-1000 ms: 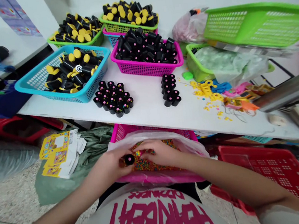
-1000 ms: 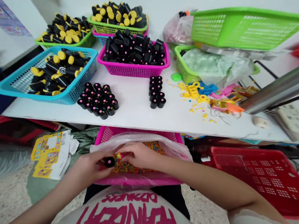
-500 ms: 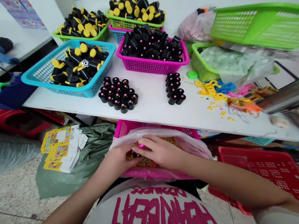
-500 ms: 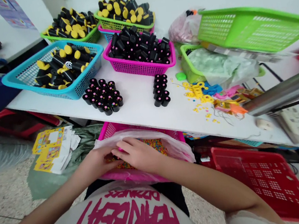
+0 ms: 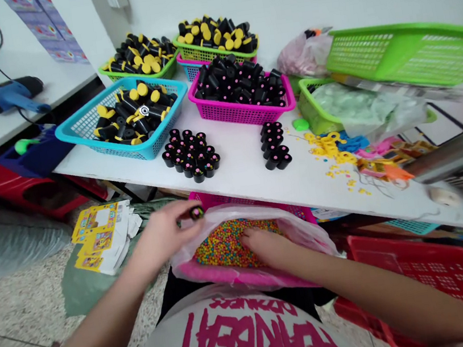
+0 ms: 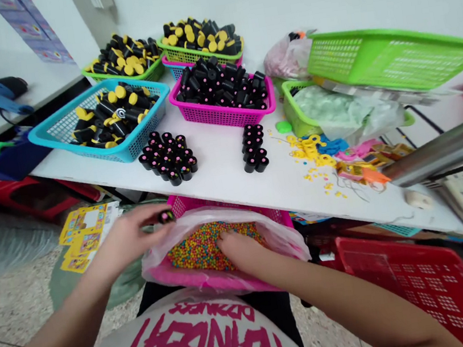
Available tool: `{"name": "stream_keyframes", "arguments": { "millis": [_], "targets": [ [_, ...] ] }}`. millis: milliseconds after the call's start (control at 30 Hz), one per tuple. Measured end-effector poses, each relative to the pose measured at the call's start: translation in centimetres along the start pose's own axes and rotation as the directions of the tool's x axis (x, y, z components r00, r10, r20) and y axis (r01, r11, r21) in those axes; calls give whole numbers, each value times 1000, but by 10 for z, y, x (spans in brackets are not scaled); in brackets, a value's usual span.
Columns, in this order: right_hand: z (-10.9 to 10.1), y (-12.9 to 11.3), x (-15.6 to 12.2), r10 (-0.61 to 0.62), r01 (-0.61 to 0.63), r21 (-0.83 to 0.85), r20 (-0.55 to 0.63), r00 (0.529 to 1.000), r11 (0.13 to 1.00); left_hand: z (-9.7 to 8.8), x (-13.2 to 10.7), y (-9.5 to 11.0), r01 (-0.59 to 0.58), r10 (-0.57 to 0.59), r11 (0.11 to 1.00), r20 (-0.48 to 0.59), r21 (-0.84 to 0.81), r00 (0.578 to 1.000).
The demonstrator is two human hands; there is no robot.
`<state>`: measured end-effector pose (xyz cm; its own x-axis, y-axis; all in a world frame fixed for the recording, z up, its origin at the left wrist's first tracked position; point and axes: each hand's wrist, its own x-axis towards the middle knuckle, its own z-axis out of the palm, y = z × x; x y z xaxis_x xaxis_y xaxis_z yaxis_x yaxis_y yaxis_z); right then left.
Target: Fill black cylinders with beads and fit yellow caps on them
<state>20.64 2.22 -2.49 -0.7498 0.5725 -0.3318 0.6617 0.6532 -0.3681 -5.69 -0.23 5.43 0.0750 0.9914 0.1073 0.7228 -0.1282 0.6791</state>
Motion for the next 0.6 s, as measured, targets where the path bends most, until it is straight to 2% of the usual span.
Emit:
{"name": "stream_keyframes", "arguments": {
  "millis": [100, 167, 233, 333, 467, 600],
  "targets": [
    [15, -3, 13, 17, -14, -74, 50, 999, 997, -22, 30, -17, 136, -87, 975, -258, 176, 962],
    [20, -9, 23, -18, 21, -73, 31, 999, 997, -29, 49, -30, 228, -135, 940, -338, 254, 932],
    [21, -17, 33, -51, 52, -59, 18, 999, 997, -31, 66, -42, 281, -188, 925, -337, 254, 922],
    [20, -29, 47, -94, 95, -31, 18, 995, 995, -26, 84, -50, 299, -236, 938, -309, 174, 921],
    [20, -36, 62, -105, 107, -22, 65, 992, 994, -21, 103, -53, 280, -225, 948, -301, 154, 927],
    [22, -34, 64, -122, 122, -3, 60, 991, 992, -31, 108, -52, 266, -216, 941, -235, 207, 948]
  ]
}}
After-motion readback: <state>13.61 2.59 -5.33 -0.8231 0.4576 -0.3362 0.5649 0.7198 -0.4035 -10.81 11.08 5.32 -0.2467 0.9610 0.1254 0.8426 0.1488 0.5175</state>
